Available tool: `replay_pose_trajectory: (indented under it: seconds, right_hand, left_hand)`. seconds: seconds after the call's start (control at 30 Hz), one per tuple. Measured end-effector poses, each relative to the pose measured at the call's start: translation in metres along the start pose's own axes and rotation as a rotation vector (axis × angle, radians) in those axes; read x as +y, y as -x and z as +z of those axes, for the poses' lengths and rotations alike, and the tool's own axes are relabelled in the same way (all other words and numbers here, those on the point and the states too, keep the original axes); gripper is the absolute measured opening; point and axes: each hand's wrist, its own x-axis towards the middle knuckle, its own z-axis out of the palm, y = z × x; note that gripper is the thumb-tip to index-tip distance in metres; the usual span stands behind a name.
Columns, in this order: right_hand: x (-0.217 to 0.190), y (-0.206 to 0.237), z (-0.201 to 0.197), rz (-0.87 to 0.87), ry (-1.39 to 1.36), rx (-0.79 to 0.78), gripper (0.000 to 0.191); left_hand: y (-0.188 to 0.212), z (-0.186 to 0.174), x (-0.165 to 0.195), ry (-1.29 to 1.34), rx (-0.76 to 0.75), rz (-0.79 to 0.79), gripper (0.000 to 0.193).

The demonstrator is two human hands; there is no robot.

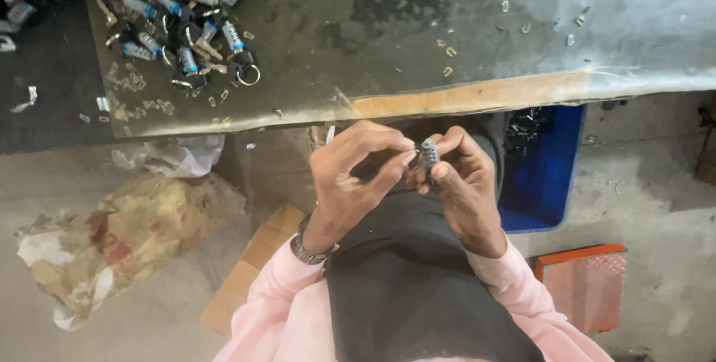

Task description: The person sits at a workbench assembling padlock cores. They hold a black cylindrical lock body in one hand and a silver pin plug in the other, press small brass retaining clips into the plug, insert the plug into the lock body, and place finished assemblies with the pile of completed locks on the table.

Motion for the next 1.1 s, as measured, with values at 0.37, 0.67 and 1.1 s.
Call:
replay_pose_trajectory:
  seconds: [0.37,0.67,1.1]
  right_hand:
    - [-0.023,0.01,-0.023,-0.062,0.0,-0.026,0.022]
    - [-0.056,0.015,-0.074,-0.147,-0.028,-0.013,0.019]
    - [-0.065,0.017,-0.076,-0.169,0.179,0.216,0.016]
  left_hand:
    - [-0.006,0.039,0.011,-0.16,-0.065,0.153,0.021]
    - [-0.029,0.093,0.024,-0.191,-0.239,0.235,0.02]
    - [-0.076,0.092,0.015,0.002,-0.495,0.169,0.019]
